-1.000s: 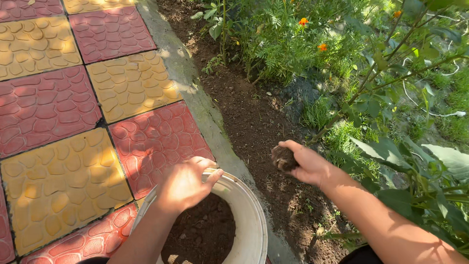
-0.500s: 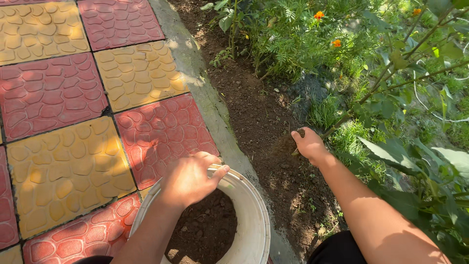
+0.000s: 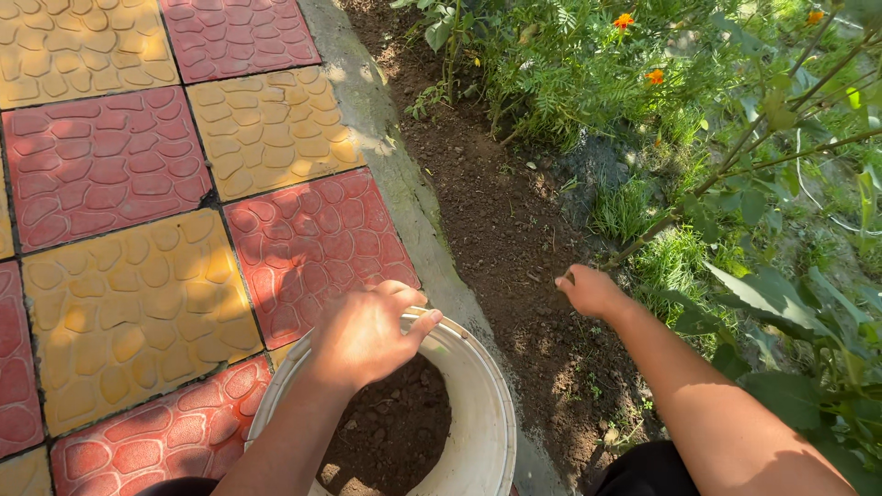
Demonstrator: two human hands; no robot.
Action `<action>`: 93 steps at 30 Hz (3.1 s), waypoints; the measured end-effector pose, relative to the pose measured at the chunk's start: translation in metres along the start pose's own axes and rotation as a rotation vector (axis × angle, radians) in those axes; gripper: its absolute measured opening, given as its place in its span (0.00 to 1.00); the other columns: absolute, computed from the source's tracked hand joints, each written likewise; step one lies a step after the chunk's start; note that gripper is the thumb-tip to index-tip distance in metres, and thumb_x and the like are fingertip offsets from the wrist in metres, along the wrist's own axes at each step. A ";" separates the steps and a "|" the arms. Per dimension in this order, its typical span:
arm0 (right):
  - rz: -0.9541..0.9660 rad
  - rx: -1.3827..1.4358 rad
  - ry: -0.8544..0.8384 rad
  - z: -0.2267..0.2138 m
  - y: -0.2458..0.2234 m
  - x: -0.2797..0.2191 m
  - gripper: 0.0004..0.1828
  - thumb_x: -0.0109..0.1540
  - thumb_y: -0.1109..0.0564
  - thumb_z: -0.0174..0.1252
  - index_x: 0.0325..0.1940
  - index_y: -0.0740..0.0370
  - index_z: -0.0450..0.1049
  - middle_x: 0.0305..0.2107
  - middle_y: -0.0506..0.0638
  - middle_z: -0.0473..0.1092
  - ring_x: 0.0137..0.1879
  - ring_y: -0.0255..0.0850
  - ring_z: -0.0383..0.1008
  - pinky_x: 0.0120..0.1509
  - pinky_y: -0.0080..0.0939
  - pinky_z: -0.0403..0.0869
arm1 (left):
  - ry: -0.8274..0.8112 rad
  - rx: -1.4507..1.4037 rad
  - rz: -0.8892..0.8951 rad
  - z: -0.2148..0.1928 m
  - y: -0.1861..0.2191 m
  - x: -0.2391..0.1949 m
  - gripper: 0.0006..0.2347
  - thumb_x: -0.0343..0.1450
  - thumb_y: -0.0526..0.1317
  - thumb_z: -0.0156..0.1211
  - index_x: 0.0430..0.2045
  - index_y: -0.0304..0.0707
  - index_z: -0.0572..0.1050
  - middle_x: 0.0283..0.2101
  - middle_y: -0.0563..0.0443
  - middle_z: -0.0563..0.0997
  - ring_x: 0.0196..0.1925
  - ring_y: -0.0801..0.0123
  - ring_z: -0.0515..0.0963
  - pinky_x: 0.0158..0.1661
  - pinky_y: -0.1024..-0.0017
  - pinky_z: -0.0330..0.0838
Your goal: The person takes handfuls of soil from a white bucket and spreads it by hand onto the ground around the base of plants.
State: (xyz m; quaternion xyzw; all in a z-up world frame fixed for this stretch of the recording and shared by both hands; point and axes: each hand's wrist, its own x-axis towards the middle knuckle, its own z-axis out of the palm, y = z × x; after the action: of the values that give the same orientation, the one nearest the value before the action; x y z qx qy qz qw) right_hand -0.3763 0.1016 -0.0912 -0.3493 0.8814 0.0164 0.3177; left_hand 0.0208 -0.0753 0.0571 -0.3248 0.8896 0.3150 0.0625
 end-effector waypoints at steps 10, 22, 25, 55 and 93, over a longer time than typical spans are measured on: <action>0.143 0.142 -0.176 0.026 0.046 0.035 0.33 0.77 0.54 0.43 0.86 0.68 0.49 0.57 0.74 0.75 0.35 0.50 0.78 0.34 0.54 0.71 | -0.004 -0.001 -0.015 0.007 -0.003 0.001 0.21 0.76 0.62 0.47 0.53 0.61 0.82 0.60 0.56 0.83 0.62 0.48 0.83 0.62 0.46 0.76; 0.100 0.483 0.077 -0.008 -0.020 0.005 0.26 0.81 0.53 0.39 0.79 0.72 0.62 0.51 0.67 0.76 0.52 0.55 0.81 0.48 0.59 0.83 | 0.028 0.014 -0.001 0.017 -0.008 0.008 0.21 0.76 0.64 0.45 0.52 0.65 0.83 0.58 0.59 0.84 0.61 0.53 0.83 0.61 0.49 0.77; 0.120 0.259 0.038 0.003 0.004 0.020 0.31 0.80 0.47 0.42 0.81 0.72 0.59 0.39 0.60 0.82 0.40 0.46 0.82 0.37 0.52 0.79 | 0.025 0.023 -0.011 0.017 -0.009 0.008 0.21 0.76 0.64 0.46 0.51 0.66 0.83 0.58 0.59 0.83 0.61 0.54 0.83 0.61 0.50 0.77; 0.184 0.957 -0.018 -0.005 -0.026 0.005 0.21 0.74 0.70 0.44 0.72 0.80 0.68 0.59 0.75 0.67 0.68 0.62 0.71 0.56 0.66 0.73 | 0.064 0.011 0.014 0.023 -0.016 0.011 0.22 0.75 0.67 0.45 0.48 0.64 0.84 0.55 0.57 0.85 0.58 0.52 0.85 0.59 0.48 0.77; -0.100 0.589 0.448 -0.037 -0.095 -0.051 0.08 0.76 0.53 0.61 0.57 0.57 0.75 0.44 0.52 0.73 0.53 0.43 0.76 0.49 0.57 0.79 | 0.017 0.018 0.019 0.022 -0.022 0.011 0.21 0.76 0.66 0.46 0.49 0.66 0.83 0.61 0.60 0.81 0.63 0.53 0.81 0.61 0.49 0.77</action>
State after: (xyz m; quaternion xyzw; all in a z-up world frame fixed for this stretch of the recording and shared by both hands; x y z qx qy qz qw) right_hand -0.3089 0.0512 -0.0140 -0.2806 0.8777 -0.3305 0.2043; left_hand 0.0238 -0.0806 0.0249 -0.3184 0.8958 0.3051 0.0549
